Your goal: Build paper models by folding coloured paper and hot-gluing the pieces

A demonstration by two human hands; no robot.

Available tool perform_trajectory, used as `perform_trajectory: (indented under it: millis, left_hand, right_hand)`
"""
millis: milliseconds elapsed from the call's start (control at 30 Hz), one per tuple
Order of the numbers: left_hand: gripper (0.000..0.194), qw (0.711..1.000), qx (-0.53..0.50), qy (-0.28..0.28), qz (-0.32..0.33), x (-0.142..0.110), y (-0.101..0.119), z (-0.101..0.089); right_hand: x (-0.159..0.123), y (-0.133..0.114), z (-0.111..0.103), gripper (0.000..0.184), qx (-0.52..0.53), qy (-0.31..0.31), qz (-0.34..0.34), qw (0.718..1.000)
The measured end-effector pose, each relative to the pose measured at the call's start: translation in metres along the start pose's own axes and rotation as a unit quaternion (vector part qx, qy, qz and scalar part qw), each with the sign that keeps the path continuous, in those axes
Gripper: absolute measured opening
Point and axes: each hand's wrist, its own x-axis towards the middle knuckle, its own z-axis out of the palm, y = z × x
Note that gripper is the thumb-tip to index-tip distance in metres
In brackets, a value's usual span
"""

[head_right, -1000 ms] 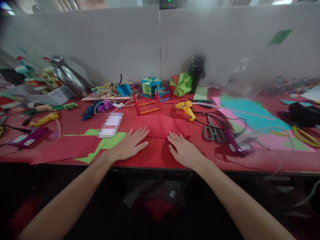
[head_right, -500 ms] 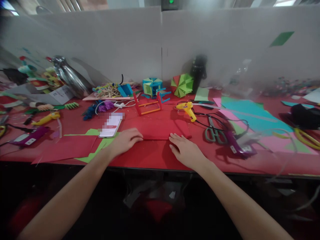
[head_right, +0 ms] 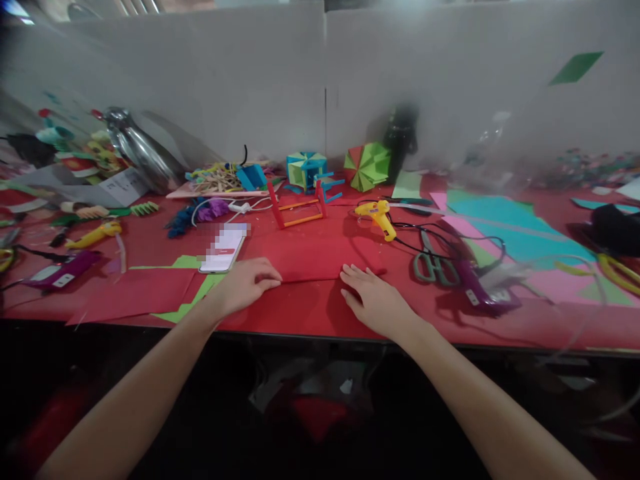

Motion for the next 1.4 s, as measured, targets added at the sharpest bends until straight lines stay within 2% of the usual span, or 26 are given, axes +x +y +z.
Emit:
perform_trajectory:
  millis: [167, 367, 433, 567, 633, 700, 767, 833, 933, 1067, 1133, 1233, 1400]
  left_hand:
    - [0.019, 0.999, 0.041, -0.017, 0.003, 0.003, -0.001, 0.004]
    - [0.010, 0.993, 0.041, -0.077, -0.074, 0.014, -0.001, -0.004]
    - [0.006, 0.992, 0.038, -0.071, -0.095, 0.016, -0.004, -0.006]
    - [0.016, 0.993, 0.050, -0.026, -0.099, 0.015, -0.011, -0.004]
    - [0.016, 0.994, 0.078, -0.003, -0.080, 0.011, -0.011, -0.001]
    - [0.007, 0.990, 0.139, 0.015, -0.031, 0.007, -0.006, 0.002]
    - [0.025, 0.977, 0.208, 0.007, 0.041, 0.003, 0.002, 0.005]
    - [0.045, 0.961, 0.259, -0.026, 0.091, -0.001, 0.015, 0.008]
    - [0.043, 0.941, 0.326, -0.045, 0.076, -0.006, 0.035, 0.015]
    - [0.037, 0.932, 0.361, -0.015, 0.037, -0.009, 0.049, 0.023]
    - [0.036, 0.934, 0.353, -0.019, 0.053, -0.007, 0.044, 0.023]
    - [0.040, 0.941, 0.314, -0.047, 0.115, 0.001, 0.027, 0.015]
    - [0.049, 0.941, 0.282, -0.060, 0.174, 0.010, 0.005, 0.005]
  right_hand:
    - [-0.001, 0.002, 0.002, 0.047, 0.006, 0.007, -0.010, 1.000]
    - [-0.002, 0.007, 0.003, 0.047, 0.018, 0.011, -0.015, 1.000]
    - [-0.002, 0.008, 0.003, 0.047, 0.020, 0.011, -0.016, 1.000]
    - [-0.002, 0.008, 0.001, 0.049, 0.009, -0.004, -0.013, 1.000]
    - [-0.002, 0.006, 0.000, 0.049, -0.004, -0.012, -0.015, 1.000]
    - [-0.002, 0.004, 0.001, 0.048, -0.022, -0.010, -0.018, 1.000]
    - [-0.002, 0.000, 0.003, 0.047, -0.050, 0.001, -0.024, 0.998]
    - [-0.001, -0.005, 0.005, 0.045, -0.088, 0.015, -0.032, 0.995]
    - [0.003, -0.011, 0.006, 0.041, -0.153, 0.033, -0.031, 0.987]
    - [0.012, -0.005, 0.001, 0.036, -0.162, 0.038, -0.034, 0.985]
    - [0.017, 0.004, -0.001, 0.034, -0.123, 0.039, -0.052, 0.990]
    - [0.023, 0.019, -0.002, 0.033, -0.084, 0.036, -0.090, 0.992]
    - [0.024, 0.029, 0.001, 0.044, -0.148, 0.037, -0.152, 0.977]
